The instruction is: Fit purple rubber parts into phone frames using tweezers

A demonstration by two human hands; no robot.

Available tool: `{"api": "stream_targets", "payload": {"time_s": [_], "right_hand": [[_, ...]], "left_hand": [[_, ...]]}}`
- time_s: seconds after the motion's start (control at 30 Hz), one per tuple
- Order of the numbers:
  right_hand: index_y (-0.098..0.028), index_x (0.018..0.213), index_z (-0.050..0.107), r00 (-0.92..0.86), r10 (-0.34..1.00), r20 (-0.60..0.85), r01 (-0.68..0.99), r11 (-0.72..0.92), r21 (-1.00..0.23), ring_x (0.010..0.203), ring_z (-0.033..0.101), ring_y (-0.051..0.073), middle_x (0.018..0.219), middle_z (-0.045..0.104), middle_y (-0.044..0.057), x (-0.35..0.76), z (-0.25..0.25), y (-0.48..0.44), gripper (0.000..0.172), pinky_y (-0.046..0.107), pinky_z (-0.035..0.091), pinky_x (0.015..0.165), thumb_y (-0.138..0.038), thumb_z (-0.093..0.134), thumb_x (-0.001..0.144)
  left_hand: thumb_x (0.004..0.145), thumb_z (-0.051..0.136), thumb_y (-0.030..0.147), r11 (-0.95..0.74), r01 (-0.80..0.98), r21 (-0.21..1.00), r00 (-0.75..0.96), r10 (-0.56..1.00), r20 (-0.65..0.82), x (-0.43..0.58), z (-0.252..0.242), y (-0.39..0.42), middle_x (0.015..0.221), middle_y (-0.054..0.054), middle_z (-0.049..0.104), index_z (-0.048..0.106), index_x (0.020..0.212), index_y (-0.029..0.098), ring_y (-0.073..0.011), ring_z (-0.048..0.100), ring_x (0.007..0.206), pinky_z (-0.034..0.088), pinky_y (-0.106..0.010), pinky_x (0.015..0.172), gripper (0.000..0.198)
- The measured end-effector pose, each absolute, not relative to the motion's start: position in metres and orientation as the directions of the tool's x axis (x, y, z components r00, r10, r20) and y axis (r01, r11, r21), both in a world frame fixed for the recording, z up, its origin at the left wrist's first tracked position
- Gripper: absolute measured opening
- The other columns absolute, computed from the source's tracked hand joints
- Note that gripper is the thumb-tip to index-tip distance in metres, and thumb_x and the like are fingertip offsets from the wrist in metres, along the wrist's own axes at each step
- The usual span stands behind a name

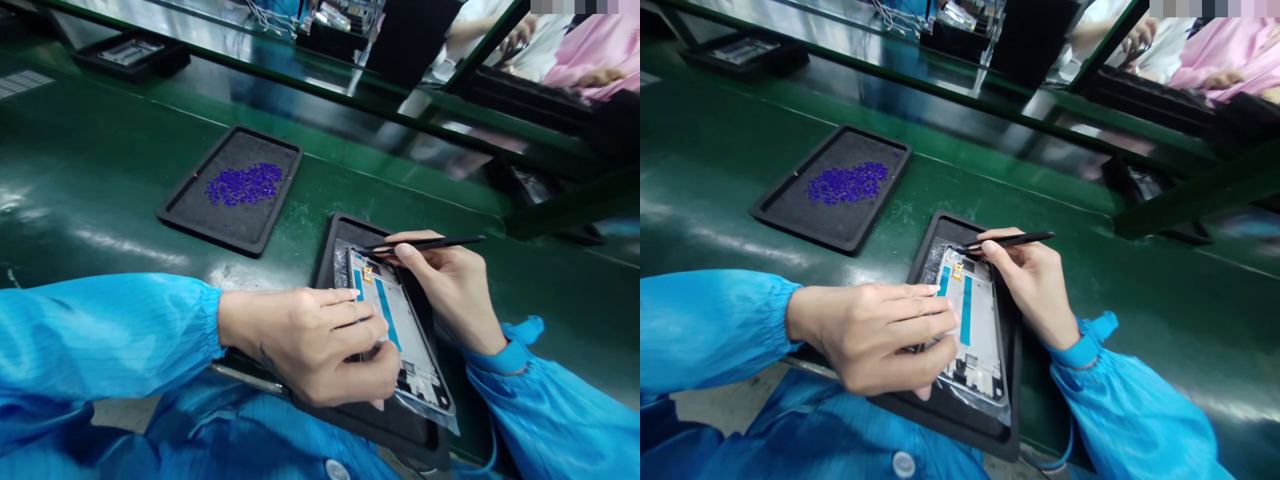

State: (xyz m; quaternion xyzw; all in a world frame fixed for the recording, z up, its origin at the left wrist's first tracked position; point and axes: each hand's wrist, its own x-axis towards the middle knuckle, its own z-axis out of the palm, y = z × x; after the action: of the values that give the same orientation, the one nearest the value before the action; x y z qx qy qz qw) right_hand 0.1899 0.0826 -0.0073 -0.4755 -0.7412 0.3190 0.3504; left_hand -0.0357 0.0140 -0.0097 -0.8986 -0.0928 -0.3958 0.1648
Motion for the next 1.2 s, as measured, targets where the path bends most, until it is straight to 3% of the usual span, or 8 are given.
{"api": "stream_targets", "payload": {"time_s": [0.9,1.2], "right_hand": [[-0.022,0.098,0.074,-0.306,0.927,0.216,0.468,0.344,-0.814,0.086,0.074,0.02,0.097,0.075,0.003,0.1904,-0.0073,0.0843,0.024,0.03,0.062,0.076,-0.045,0.069,0.094],[-0.023,0.097,0.074,-0.331,0.91,0.249,0.547,0.4,-0.736,0.083,0.073,0.02,0.099,0.075,0.003,0.188,-0.0051,0.0808,0.02,0.031,0.061,0.076,-0.042,0.066,0.095]], "left_hand": [[0.101,0.05,0.037,-0.927,0.301,-0.222,0.664,0.036,0.747,-0.0358,-0.0096,0.0137,0.087,-0.011,0.077,0.074,0.091,0.01,-0.0218,0.076,0.079,0.066,-0.033,0.075,0.038],[0.1,0.052,0.04,-0.928,0.302,-0.219,0.664,0.04,0.746,-0.0354,-0.0107,0.0141,0.087,-0.01,0.077,0.073,0.092,0.011,-0.0213,0.075,0.079,0.066,-0.033,0.075,0.037]]}}
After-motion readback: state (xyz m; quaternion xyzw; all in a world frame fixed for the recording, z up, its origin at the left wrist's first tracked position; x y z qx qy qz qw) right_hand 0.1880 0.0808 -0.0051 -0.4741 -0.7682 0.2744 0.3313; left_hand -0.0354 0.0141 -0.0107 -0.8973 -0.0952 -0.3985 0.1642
